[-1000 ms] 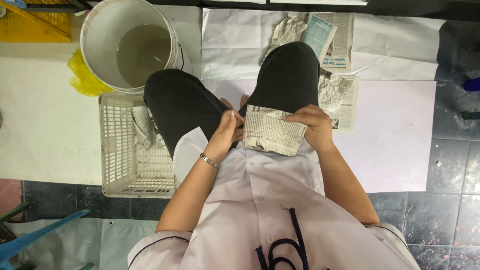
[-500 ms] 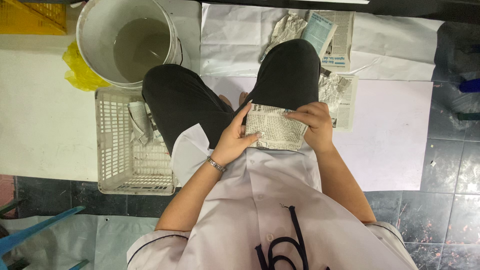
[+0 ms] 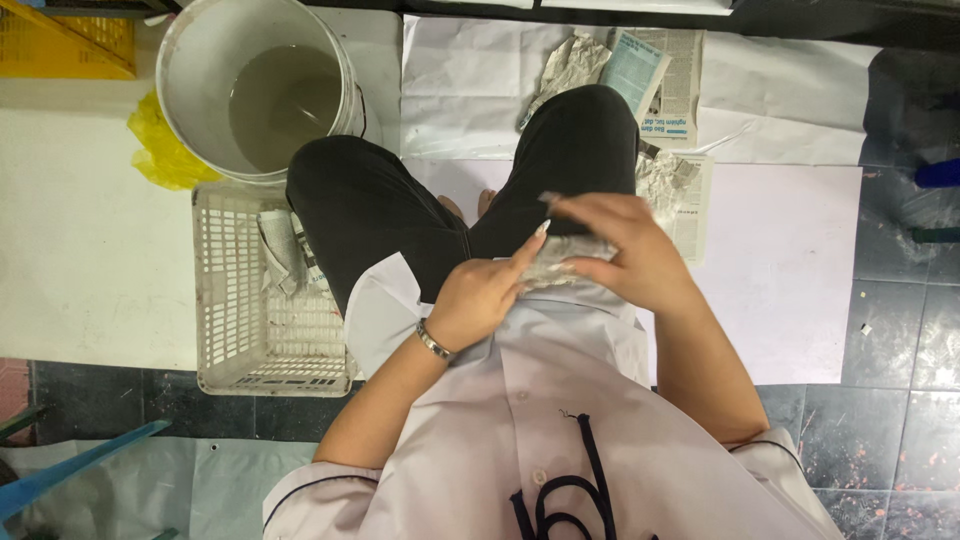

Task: The person sits on the floor and wraps individual glassware items with newspaper. They unfold a newspaper sheet, place a glass or cup on it, fold the paper around the item, and then place the wrapped item on a nearby shelf. This process is repeated for multiple items.

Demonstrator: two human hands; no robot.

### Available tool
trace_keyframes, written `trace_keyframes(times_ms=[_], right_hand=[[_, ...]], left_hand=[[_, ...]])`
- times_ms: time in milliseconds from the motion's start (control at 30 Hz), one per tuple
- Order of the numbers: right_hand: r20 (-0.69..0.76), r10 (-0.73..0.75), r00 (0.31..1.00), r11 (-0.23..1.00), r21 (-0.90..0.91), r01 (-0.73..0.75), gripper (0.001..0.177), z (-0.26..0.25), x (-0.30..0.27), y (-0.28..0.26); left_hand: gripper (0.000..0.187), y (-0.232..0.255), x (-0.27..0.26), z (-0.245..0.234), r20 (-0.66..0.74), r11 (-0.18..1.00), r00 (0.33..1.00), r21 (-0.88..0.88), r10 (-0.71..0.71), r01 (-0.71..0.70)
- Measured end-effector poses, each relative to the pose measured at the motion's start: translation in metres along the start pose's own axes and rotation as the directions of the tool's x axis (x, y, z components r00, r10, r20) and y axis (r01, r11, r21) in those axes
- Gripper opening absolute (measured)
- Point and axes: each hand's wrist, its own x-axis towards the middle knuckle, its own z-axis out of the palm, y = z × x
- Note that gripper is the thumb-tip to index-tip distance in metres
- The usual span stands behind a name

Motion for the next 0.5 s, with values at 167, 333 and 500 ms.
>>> trace_keyframes(times_ms=[167,333,500], right_hand=[[0.028,0.068,0.997,0.995,0.071,-0.07,0.012,0.014,0.01,0.003],[-0.105,0.226,0.968,0.969,0.127,-0.213,0.008,0.026,0.003,0.012],[-0.163,0.334,0.928,0.942,0.085,-0.324,0.01,0.034,0.003,0.008]], left_hand=[[0.086,0.013,-0.001,-0.006,0.005,0.974,0.982,-0.124,-0.189,0.189],[0.054,0.007,-0.005,-0.018,0.014,0.925,0.972,-0.306,-0.235,0.228],[0.032,-0.001,-0.004,-0.013,0.219,0.768,0.871,-0.41,-0.44,0.491]])
